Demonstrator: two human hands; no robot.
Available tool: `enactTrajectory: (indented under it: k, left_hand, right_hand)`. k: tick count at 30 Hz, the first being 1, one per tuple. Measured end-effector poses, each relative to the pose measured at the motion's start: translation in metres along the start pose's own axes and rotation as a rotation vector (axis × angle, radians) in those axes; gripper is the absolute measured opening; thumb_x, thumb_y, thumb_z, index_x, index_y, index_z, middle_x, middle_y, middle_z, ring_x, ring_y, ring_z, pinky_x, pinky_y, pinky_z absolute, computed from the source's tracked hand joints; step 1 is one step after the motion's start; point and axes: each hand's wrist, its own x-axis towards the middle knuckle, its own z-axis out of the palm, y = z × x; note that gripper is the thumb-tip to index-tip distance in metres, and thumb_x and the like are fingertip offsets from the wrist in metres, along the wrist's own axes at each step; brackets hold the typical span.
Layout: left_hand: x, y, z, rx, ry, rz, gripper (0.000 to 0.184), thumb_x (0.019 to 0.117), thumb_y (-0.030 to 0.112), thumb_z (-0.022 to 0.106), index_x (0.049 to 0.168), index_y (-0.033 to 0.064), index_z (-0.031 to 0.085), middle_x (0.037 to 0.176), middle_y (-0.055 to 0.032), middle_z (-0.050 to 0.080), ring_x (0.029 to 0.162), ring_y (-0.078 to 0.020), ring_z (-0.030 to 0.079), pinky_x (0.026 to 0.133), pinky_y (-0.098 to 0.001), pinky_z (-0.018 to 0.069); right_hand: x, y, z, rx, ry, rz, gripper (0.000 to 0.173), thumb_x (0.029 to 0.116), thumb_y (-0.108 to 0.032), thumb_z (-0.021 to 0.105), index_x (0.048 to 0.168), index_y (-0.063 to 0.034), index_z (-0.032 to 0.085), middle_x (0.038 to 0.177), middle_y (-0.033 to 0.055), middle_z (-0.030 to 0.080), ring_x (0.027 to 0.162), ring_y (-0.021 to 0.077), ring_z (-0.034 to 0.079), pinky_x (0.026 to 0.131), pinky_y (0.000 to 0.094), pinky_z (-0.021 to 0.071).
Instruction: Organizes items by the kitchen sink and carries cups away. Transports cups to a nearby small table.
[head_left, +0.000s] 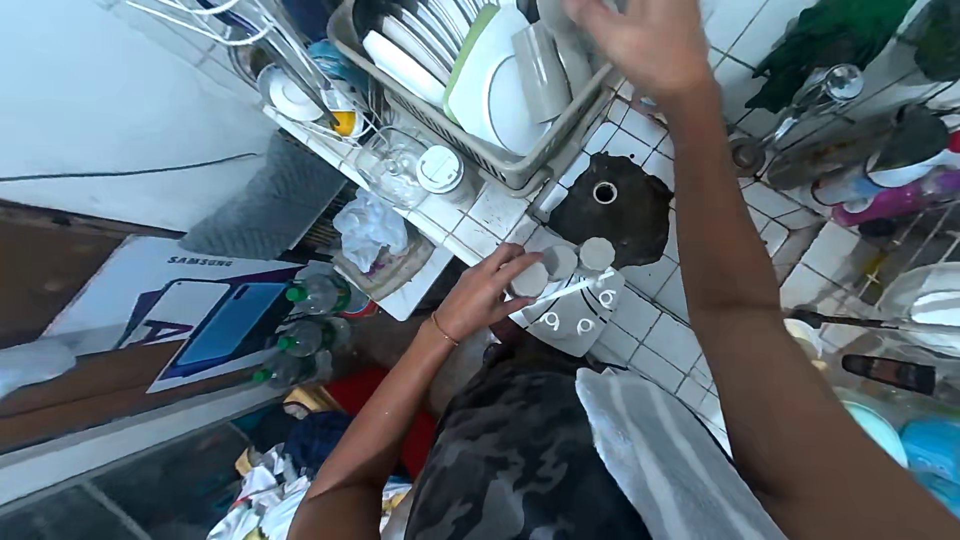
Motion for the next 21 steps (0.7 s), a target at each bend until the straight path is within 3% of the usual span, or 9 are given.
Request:
enactTrajectory:
  k: [1,3,5,7,10,12,16,18,21]
  left_hand:
    - [0.001,-0.002,0.002,-0.012,-0.041,-0.017,0.063,0.0874,0.029,0.082,0.144,0.015,0.058,0.133,-0.0146,0.059,0.107,-0.024,0.067,0.085,-0.0436,0.0612]
    - [0.003,-0.007,-0.001,-0.049,-0.097,-0.054,0.065,0.0861,0.03,0.084,0.144,0.0164,0.058,0.137,-0.0143,0.057,0.114,-0.0242,0.065,0.09,-0.0444,0.0602]
    - [0.007,-0.006,-0.01,-0.101,-0.138,-0.084,0.071,0.0829,0.033,0.086,0.146,0.0166,0.057,0.142,-0.0133,0.055,0.124,-0.0246,0.06,0.1,-0.0461,0.056]
    - [0.018,0.001,-0.025,-0.163,-0.121,-0.131,0.07,0.0843,0.037,0.084,0.145,0.0129,0.058,0.142,-0.0129,0.056,0.128,-0.0251,0.058,0.104,-0.0474,0.0528]
    - [0.051,-0.003,-0.047,-0.088,0.056,-0.135,0.056,0.0926,0.037,0.076,0.137,0.0053,0.062,0.137,-0.0177,0.061,0.124,-0.03,0.061,0.105,-0.0509,0.051]
    - [0.086,-0.012,-0.059,0.007,0.192,-0.157,0.054,0.096,0.041,0.07,0.135,0.0042,0.063,0.133,-0.0195,0.063,0.125,-0.0322,0.06,0.107,-0.0522,0.0492]
    - [0.168,-0.028,-0.08,0.083,0.309,-0.278,0.072,0.0949,0.047,0.069,0.145,-0.001,0.05,0.141,-0.0294,0.053,0.125,-0.0415,0.057,0.104,-0.0561,0.0487]
    - [0.208,-0.032,-0.081,0.108,0.34,-0.38,0.084,0.092,0.052,0.071,0.152,0.0016,0.042,0.147,-0.0331,0.045,0.122,-0.0473,0.058,0.099,-0.0608,0.0505]
    - [0.255,-0.037,-0.078,0.206,0.341,-0.513,0.092,0.0913,0.061,0.067,0.159,0.0083,0.035,0.154,-0.0337,0.036,0.124,-0.0503,0.056,0.096,-0.0619,0.0517]
  right_hand:
    - [-0.026,0.004,-0.015,0.095,0.067,-0.064,0.032,0.0902,-0.027,0.077,0.106,0.0004,0.07,0.102,0.0099,0.072,0.099,0.0156,0.069,0.09,0.0384,0.0582]
    - [-0.092,0.012,-0.047,0.244,0.084,-0.166,0.064,0.088,-0.029,0.078,0.134,0.0076,0.052,0.131,0.0159,0.062,0.123,0.0189,0.063,0.104,0.0379,0.0557]
    - [-0.16,0.022,-0.073,0.301,0.021,-0.158,0.083,0.0858,-0.039,0.079,0.147,0.003,0.041,0.143,0.0098,0.053,0.131,0.0148,0.055,0.11,0.0358,0.0509]
    - [-0.222,0.029,-0.083,0.334,-0.068,-0.035,0.085,0.0811,-0.049,0.081,0.147,-0.0086,0.044,0.141,-0.0016,0.055,0.128,0.0083,0.055,0.107,0.0316,0.0517]
    - [-0.278,0.034,-0.069,0.446,-0.177,0.115,0.077,0.0766,-0.043,0.086,0.142,-0.0192,0.054,0.136,-0.0036,0.062,0.122,0.0109,0.061,0.102,0.0346,0.0553]
    - [-0.296,0.035,-0.05,0.471,-0.222,0.197,0.071,0.0768,-0.036,0.087,0.138,-0.0184,0.057,0.133,-0.0016,0.063,0.12,0.0125,0.062,0.101,0.0365,0.0561]
    - [-0.305,0.04,-0.023,0.375,-0.356,0.236,0.067,0.0806,-0.032,0.083,0.139,-0.0099,0.059,0.136,0.0065,0.062,0.123,0.016,0.061,0.104,0.039,0.0536]
    - [-0.294,0.039,-0.025,0.379,-0.425,0.196,0.072,0.0835,-0.042,0.083,0.143,-0.01,0.057,0.141,0.0065,0.06,0.129,0.0161,0.057,0.11,0.039,0.0491]
    - [-0.256,0.037,-0.034,0.296,-0.348,0.146,0.069,0.0869,-0.049,0.076,0.139,-0.007,0.061,0.139,0.0064,0.063,0.129,0.016,0.059,0.109,0.0402,0.0502]
